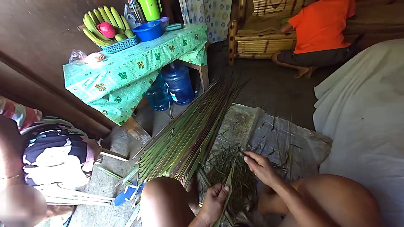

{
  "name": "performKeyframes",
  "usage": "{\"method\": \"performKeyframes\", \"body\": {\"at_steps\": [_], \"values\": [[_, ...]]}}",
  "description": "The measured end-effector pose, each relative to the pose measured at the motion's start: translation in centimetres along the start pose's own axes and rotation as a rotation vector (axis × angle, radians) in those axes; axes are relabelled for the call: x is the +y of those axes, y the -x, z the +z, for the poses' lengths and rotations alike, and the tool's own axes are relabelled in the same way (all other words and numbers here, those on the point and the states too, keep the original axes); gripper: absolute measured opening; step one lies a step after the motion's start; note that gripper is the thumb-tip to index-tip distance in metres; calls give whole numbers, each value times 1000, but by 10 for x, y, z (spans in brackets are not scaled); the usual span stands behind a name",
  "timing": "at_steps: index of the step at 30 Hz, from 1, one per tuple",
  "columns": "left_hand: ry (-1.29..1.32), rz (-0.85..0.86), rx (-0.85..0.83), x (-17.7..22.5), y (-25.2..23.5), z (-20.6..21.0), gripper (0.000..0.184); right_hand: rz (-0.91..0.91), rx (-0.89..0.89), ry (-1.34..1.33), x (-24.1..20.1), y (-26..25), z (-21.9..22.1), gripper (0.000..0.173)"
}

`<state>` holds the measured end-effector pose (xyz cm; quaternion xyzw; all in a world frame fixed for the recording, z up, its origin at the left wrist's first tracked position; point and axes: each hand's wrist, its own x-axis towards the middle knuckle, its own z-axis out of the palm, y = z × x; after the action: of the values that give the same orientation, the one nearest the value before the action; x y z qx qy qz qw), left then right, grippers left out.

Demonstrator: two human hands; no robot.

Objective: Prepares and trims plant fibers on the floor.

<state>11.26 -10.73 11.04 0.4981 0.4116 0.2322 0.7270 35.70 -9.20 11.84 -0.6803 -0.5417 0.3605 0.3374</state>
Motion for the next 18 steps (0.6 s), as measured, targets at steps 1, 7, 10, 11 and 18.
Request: {"method": "performKeyframes", "body": {"at_steps": [1,7,10,11,18], "values": [[-13,3,11,1,-1,0,25,31,-74,-67,-5,6,2,38],[-78,49,48,0,-2,4,23,-10,-222,10,-19,30,29,39],[-85,69,27,0,2,4,22,-9,-120,-1,-14,23,28,39],[-80,72,20,-1,2,5,23,-10,-101,-21,-11,20,26,38],[-48,82,-1,0,6,6,22,15,-3,-167,-11,14,24,34]]}}
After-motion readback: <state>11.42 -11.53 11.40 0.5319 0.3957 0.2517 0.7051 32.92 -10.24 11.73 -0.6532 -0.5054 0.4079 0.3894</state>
